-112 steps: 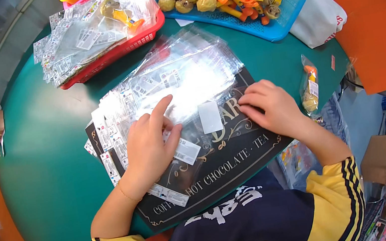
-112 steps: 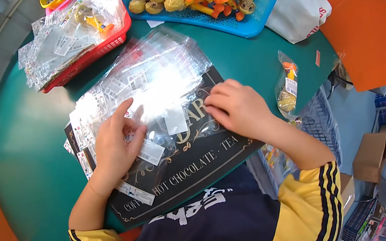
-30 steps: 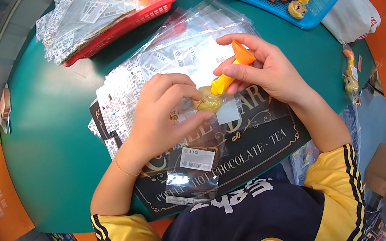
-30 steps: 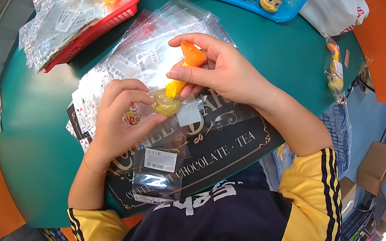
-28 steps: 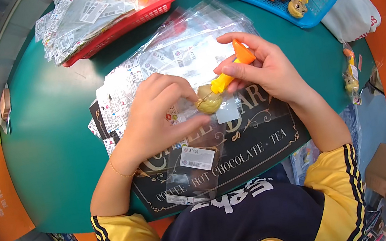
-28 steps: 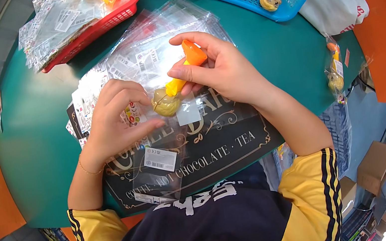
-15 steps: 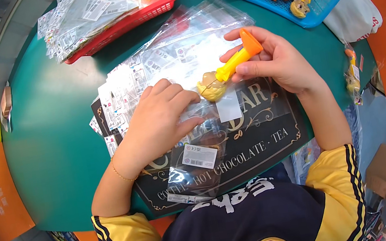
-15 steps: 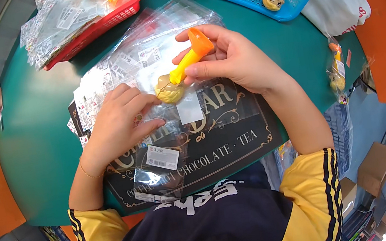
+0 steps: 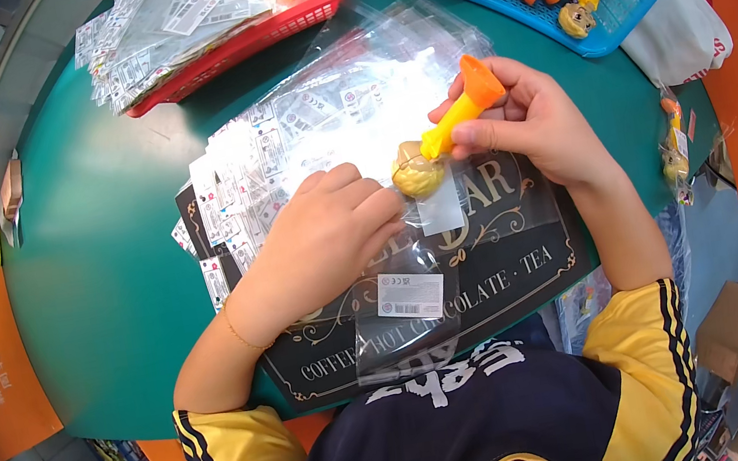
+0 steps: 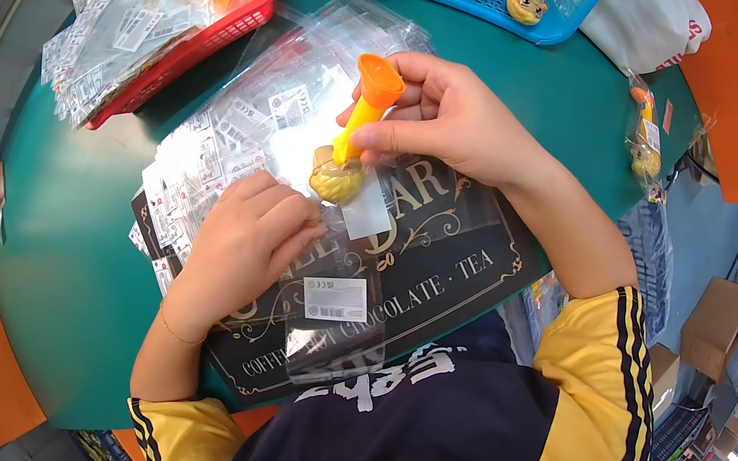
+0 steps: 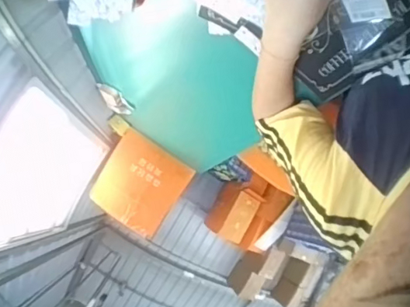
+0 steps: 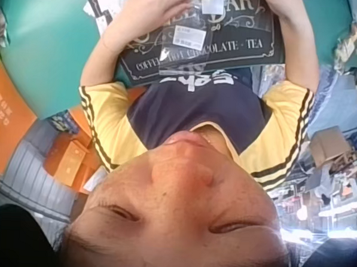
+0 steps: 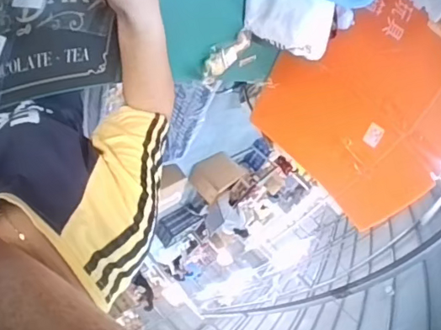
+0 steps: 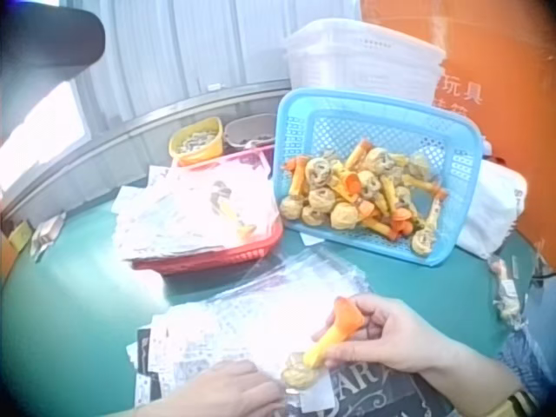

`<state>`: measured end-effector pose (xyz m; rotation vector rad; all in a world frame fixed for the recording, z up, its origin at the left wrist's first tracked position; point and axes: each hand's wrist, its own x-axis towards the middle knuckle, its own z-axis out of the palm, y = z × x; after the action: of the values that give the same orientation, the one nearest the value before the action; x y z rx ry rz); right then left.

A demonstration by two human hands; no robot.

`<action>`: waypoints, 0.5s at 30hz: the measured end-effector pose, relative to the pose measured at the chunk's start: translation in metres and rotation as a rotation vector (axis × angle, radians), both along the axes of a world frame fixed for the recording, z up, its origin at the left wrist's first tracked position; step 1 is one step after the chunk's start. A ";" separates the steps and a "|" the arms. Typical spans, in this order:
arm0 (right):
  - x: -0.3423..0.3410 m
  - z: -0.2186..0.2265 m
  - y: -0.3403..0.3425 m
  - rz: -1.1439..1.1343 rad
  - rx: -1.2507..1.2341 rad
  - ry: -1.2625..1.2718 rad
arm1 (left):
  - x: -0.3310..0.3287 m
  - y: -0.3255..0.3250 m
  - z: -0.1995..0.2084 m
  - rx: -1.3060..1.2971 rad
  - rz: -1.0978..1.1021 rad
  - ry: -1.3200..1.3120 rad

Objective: Manually packaging small toy components and labels into clear plastic bags.

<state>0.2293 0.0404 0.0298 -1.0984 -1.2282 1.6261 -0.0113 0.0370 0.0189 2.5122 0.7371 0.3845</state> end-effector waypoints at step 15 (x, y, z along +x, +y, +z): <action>-0.001 -0.002 0.000 0.047 -0.179 0.077 | 0.006 0.003 -0.005 0.224 -0.027 -0.178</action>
<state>0.2280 0.0402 0.0274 -1.1119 -1.0823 1.8253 -0.0050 0.0396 0.0142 2.6470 0.6199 0.7058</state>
